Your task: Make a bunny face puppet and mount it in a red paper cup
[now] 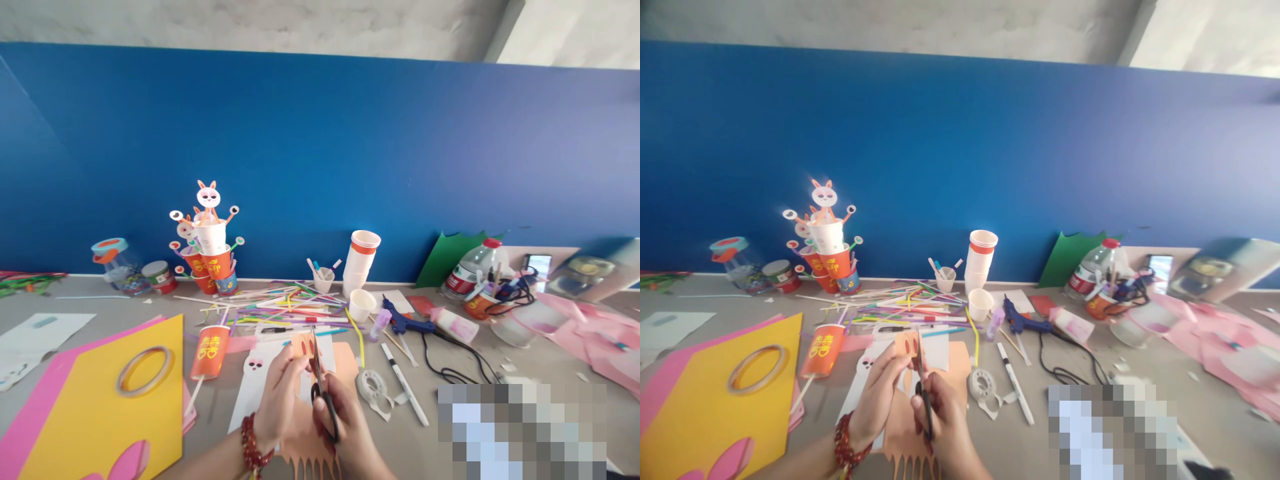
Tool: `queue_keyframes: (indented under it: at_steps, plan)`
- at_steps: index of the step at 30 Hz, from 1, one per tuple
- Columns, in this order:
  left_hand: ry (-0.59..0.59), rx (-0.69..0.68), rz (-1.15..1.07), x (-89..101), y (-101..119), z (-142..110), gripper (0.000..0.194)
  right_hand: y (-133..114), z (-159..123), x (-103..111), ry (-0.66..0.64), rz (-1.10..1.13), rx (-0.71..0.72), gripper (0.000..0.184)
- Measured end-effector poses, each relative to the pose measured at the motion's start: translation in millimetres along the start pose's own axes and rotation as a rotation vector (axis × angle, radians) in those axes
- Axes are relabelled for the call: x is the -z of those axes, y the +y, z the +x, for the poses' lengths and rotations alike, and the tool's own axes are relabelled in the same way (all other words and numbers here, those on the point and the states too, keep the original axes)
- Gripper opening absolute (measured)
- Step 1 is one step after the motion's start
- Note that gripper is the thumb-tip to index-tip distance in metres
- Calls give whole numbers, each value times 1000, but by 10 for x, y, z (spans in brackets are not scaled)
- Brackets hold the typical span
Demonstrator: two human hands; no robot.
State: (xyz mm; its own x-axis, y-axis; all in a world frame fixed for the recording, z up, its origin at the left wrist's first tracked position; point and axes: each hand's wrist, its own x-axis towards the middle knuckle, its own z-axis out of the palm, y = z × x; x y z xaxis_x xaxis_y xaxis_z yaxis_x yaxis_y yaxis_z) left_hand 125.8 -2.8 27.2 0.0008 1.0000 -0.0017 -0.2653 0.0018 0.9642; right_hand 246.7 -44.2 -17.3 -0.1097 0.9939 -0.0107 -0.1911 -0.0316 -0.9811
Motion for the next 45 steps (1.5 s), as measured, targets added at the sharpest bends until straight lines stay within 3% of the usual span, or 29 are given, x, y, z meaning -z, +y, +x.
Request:
queue_keyframes:
  at_steps: [29,39,45]
  plan:
    - [-25,59,-43,27,2,25,19,79,15,61,-30,-20,14,48]
    - [-127,-37,32,34,123,34,18,88,19,76,-26,8,30,48]
    - [-191,-102,174,76,192,80,22,-39,15,83,-47,-14,41,50]
